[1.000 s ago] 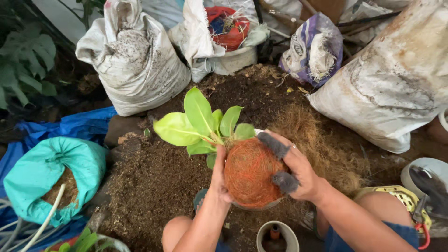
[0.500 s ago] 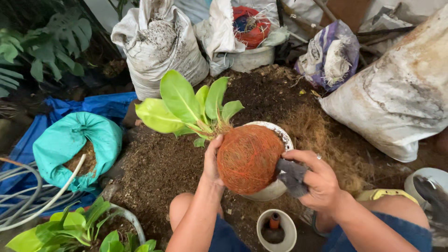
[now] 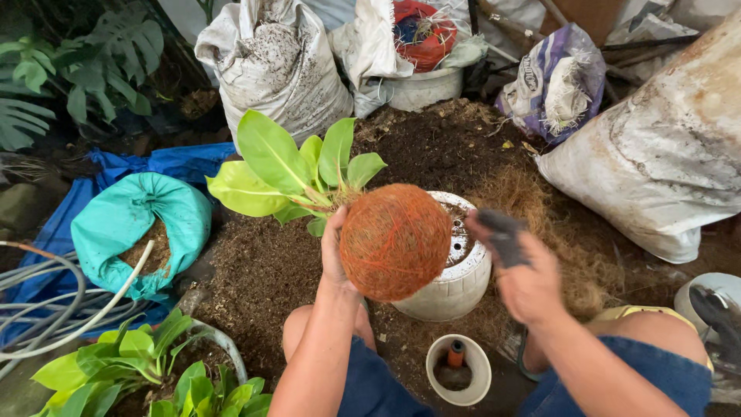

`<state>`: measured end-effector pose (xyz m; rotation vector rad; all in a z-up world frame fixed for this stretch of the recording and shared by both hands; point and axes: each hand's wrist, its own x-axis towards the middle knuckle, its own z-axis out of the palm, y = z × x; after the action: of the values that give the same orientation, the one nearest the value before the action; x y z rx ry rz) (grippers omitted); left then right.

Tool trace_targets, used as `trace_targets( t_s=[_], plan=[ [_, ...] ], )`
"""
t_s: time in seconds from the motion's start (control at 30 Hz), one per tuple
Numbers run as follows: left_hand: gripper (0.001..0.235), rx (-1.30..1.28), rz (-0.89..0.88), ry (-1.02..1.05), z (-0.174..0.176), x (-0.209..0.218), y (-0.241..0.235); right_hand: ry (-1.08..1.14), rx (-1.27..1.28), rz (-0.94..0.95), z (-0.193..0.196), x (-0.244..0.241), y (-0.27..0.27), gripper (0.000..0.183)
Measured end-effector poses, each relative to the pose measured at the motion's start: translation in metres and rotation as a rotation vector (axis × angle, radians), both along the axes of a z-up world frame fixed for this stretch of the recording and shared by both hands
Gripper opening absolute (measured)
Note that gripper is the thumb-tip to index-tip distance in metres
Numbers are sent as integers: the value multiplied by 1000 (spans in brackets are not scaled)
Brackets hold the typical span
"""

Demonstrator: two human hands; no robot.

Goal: The person holds a small potted plant with a coconut husk base and uses a dark cloth to wipe the surface of the husk. The person rotates the plant to clean different sides and occasionally adjusts the leaves.

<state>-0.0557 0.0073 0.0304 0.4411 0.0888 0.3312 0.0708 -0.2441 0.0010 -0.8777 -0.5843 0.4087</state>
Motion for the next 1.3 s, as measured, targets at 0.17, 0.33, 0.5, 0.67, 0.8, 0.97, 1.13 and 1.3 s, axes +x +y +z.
trace_targets(
  t_s=[0.17,0.33,0.5,0.67,0.8,0.97,1.13,1.3],
  plan=[
    [52,52,25,46,12,4,18,207,-247,726,-21,-17,-1,38],
    [55,155,-7,106,17,-2,44,-208,-567,686,21,1,-53,31],
    [60,274,-81,157,14,2,36,-823,-216,463,116,17,-64,31],
    [61,382,-189,157,8,4,19,-1044,-277,288,191,32,-44,18],
    [64,450,-300,100,-2,1,11,-1364,-422,-167,235,46,-32,29],
    [64,457,-338,92,-11,-1,2,-1971,-303,-700,249,92,-11,19],
    [61,448,-325,30,-7,-11,-2,-1777,-407,-805,192,158,-26,12],
    [59,375,-170,154,5,-20,3,-1444,-493,-735,128,213,-31,12]
  ],
)
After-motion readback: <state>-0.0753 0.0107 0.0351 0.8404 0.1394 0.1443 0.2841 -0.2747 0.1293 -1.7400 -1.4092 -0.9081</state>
